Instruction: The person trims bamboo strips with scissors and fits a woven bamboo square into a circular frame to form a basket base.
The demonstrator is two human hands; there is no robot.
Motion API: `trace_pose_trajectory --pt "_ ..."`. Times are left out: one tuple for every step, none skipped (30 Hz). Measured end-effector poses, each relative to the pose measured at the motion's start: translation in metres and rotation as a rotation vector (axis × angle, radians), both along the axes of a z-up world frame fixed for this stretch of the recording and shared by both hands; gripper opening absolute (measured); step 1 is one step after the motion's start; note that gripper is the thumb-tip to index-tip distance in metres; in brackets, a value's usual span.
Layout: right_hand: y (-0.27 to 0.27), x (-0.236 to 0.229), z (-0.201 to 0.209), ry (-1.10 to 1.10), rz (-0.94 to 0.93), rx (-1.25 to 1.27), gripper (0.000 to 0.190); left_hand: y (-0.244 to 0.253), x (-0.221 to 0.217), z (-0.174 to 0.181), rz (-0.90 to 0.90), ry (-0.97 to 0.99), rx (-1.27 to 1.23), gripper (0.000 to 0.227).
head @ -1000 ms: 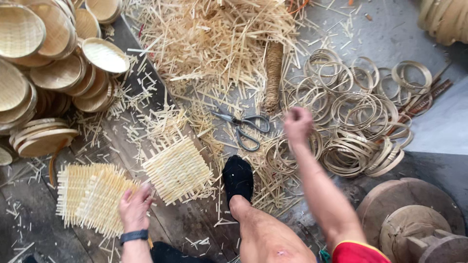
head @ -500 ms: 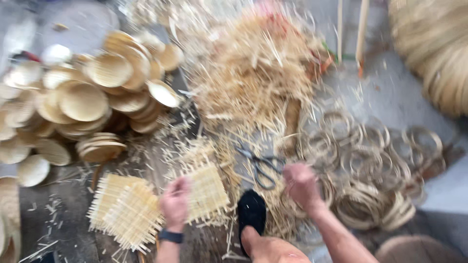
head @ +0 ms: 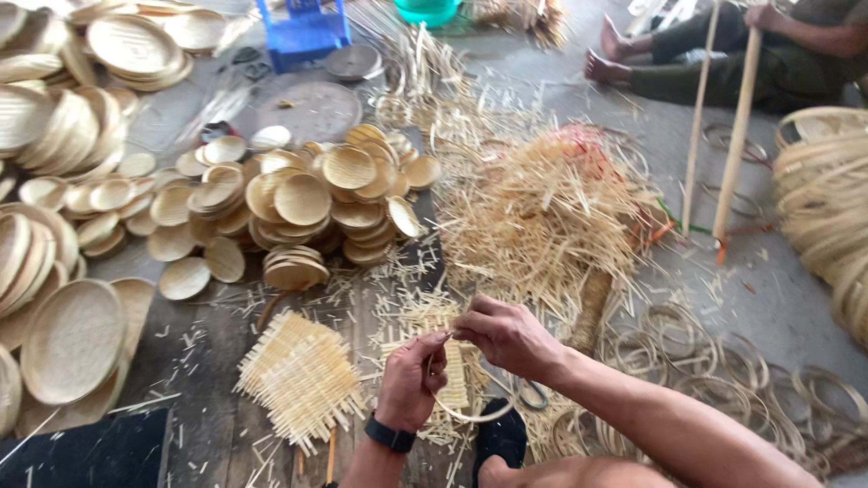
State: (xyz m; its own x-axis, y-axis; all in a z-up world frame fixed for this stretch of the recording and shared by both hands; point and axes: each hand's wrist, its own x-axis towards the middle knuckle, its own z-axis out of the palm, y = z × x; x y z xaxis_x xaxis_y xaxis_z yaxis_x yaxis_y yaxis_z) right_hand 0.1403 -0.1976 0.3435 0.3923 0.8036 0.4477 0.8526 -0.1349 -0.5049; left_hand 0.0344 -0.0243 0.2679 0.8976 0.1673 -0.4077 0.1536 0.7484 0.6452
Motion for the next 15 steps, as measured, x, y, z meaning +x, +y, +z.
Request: trace_pose_trajectory --pt "0.007 -0.001 0.003 -0.004 0.03 -0.004 0.015 0.004 -0.006 0.008 0.001 -0.013 0.007 0.013" --pt "0.012 -0.004 0.004 -0.042 0.093 -0.026 0.014 0.008 -0.01 0.016 -0.013 0.008 0.019 0.019" --pt "0.02 -0.007 0.005 -0.08 0.156 -0.048 0.015 0.016 -0.011 0.026 -0.027 0.029 0.031 0.025" --pt "0.026 -0.011 0.005 -0.117 0.216 -0.073 0.016 0.021 -0.013 0.035 -0.044 0.052 0.041 0.031" --pt "0.034 -0.016 0.005 -0.185 0.24 -0.069 0.012 0.025 -0.012 0.043 -0.119 0.062 0.047 0.042" --pt "0.042 -0.023 0.005 -0.253 0.261 -0.065 0.008 0.028 -0.01 0.051 -0.197 0.072 0.053 0.055" --pt "0.049 -0.028 0.006 -0.322 0.283 -0.061 0.005 0.029 -0.01 0.057 -0.275 0.08 0.06 0.067" --pt "0.054 -0.031 0.007 -0.388 0.258 -0.088 0.008 0.028 -0.013 0.061 -0.272 0.099 0.047 0.069" --pt "0.059 -0.033 0.008 -0.454 0.232 -0.114 0.011 0.025 -0.016 0.063 -0.269 0.119 0.033 0.071" --pt "0.061 -0.035 0.008 -0.515 0.204 -0.14 0.014 0.023 -0.02 0.063 -0.269 0.143 0.018 0.075" --pt "0.063 -0.04 0.007 -0.518 0.205 -0.171 0.015 0.021 -0.025 0.062 -0.241 0.14 0.025 0.074" --pt "0.065 -0.046 0.005 -0.523 0.202 -0.2 0.016 0.02 -0.03 0.062 -0.215 0.136 0.034 0.074" --pt "0.067 -0.05 0.004 -0.528 0.2 -0.229 0.019 0.02 -0.033 0.061 -0.189 0.132 0.044 0.073" --pt "0.067 -0.053 0.003 -0.501 0.177 -0.259 0.018 0.02 -0.034 0.059 -0.179 0.134 0.029 0.073" --pt "0.066 -0.056 0.002 -0.473 0.154 -0.288 0.016 0.02 -0.034 0.057 -0.17 0.136 0.014 0.073"
